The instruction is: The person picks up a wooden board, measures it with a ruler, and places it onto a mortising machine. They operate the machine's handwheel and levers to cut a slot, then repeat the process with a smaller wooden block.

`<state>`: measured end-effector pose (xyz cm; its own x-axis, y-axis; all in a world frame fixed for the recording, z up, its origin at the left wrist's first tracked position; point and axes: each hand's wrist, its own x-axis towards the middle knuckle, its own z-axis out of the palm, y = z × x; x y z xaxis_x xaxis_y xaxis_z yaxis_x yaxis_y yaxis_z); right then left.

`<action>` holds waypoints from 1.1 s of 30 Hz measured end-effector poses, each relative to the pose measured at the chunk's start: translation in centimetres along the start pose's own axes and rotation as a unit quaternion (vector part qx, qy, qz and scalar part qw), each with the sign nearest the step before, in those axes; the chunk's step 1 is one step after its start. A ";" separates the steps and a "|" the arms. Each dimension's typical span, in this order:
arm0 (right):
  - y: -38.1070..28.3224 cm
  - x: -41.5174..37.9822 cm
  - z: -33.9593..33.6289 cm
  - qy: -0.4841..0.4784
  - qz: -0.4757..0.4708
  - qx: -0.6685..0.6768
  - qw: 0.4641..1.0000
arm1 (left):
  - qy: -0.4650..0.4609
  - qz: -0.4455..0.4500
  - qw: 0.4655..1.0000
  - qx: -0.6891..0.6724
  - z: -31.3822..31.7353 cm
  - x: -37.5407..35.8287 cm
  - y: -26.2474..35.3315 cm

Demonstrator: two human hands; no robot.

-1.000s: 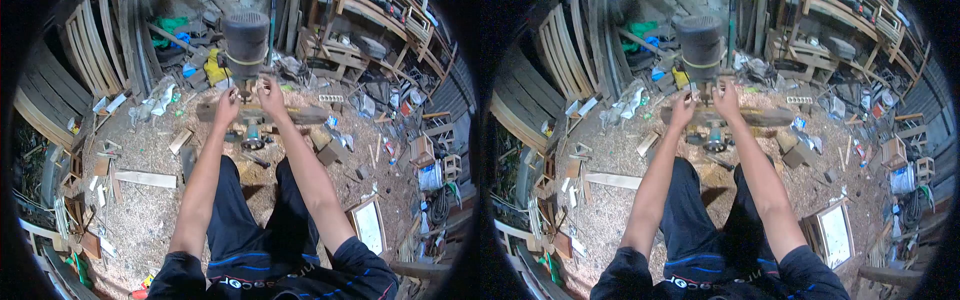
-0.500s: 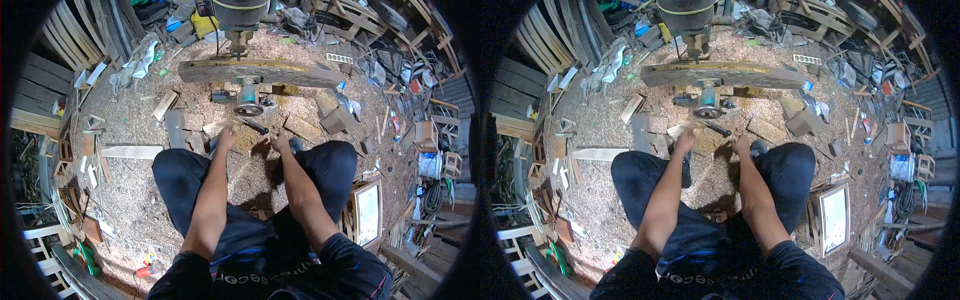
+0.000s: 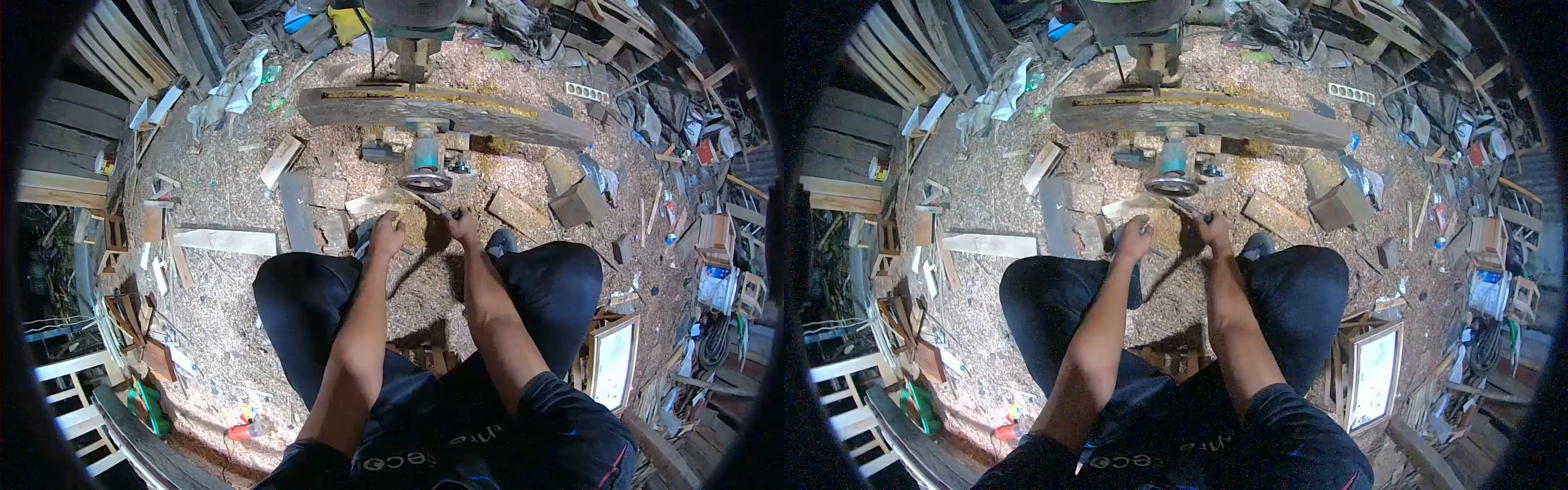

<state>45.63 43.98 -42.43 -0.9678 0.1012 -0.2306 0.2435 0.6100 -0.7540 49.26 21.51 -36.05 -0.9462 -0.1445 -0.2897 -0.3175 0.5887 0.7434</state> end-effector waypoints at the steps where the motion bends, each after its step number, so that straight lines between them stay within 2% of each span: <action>1: -0.9 -0.6 -0.6 0.005 0.003 -0.014 1.000 | -0.004 -0.008 1.000 0.013 0.0 -0.5 0.6; 3: -2.9 -1.4 -1.2 0.018 0.006 -0.038 0.999 | -0.008 -0.020 0.999 0.042 -0.7 -0.8 2.7; 4: -3.6 -1.4 -1.3 -0.005 0.018 -0.041 0.999 | 0.000 -0.014 0.999 0.044 -0.8 -0.8 3.0; 7: -6.2 -2.3 -1.7 0.039 0.016 -0.127 0.991 | 0.028 0.003 0.999 0.026 -1.3 -1.2 4.0; 10: -10.4 -3.7 -2.6 0.028 0.028 -0.088 0.995 | 0.082 0.020 0.996 -0.037 -2.4 -1.0 3.8; 11: -11.9 -4.4 -3.0 0.029 0.028 -0.069 0.997 | 0.087 0.001 0.994 -0.061 -3.4 -1.4 4.5; 12: -13.4 -5.1 -3.6 -0.031 0.010 0.018 0.999 | 0.092 -0.019 0.992 -0.085 -4.5 -1.8 5.1; 15: -12.3 -3.0 1.4 -0.080 0.021 0.143 0.986 | 0.111 -0.085 0.986 -0.092 -6.2 -1.8 4.6; 16: -11.7 -2.4 2.9 -0.085 0.037 0.199 0.976 | 0.142 -0.080 0.978 -0.127 -6.4 -2.5 4.4; 18: -15.6 -4.5 0.7 -0.122 0.091 0.279 0.948 | 0.120 -0.071 0.974 -0.177 -4.6 -0.2 -0.8; 19: -16.2 -4.8 0.7 -0.111 0.093 0.269 0.952 | 0.108 -0.069 0.972 -0.197 -3.6 1.0 -4.1; 20: -16.6 -4.6 0.6 -0.101 0.097 0.259 0.956 | 0.088 -0.082 0.980 -0.157 -3.1 1.9 -6.0; 21: -16.6 -4.4 0.5 -0.090 0.101 0.250 0.959 | 0.085 -0.076 0.977 -0.182 -3.4 1.5 -6.2; 22: -16.4 -3.9 0.1 -0.115 0.119 0.232 0.959 | 0.081 -0.069 0.972 -0.207 -3.7 1.0 -5.6; 25: -14.1 -2.1 2.8 -0.160 0.084 0.315 0.932 | 0.073 -0.086 0.960 -0.256 -4.7 0.5 -3.5; 26: -15.9 -2.4 3.3 -0.251 0.092 0.342 0.901 | 0.078 -0.095 0.957 -0.262 -5.1 0.3 -2.5; 27: -17.5 -3.6 4.1 -0.198 0.082 0.262 0.941 | 0.084 -0.104 0.954 -0.269 -5.3 0.0 -1.5; 28: -15.4 -1.8 8.2 -0.230 0.078 0.285 0.927 | 0.145 -0.106 0.952 -0.249 -6.6 -1.7 2.0; 30: -16.4 -1.0 8.7 -0.340 0.088 0.332 0.876 | 0.158 -0.123 0.933 -0.298 -5.0 0.8 -2.6; 31: -16.1 -0.5 9.8 -0.347 0.093 0.323 0.876 | 0.164 -0.132 0.924 -0.320 -4.5 1.7 -4.6; 33: -14.9 0.5 12.4 -0.361 0.104 0.305 0.875 | 0.175 -0.139 0.934 -0.278 -6.1 0.5 -3.3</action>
<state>42.35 25.15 -38.95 -0.6589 -0.4971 -0.5646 0.6118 0.0826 -0.7867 49.44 14.65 -34.94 -0.7537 -0.5390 -0.3760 -0.4461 -0.0006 0.8950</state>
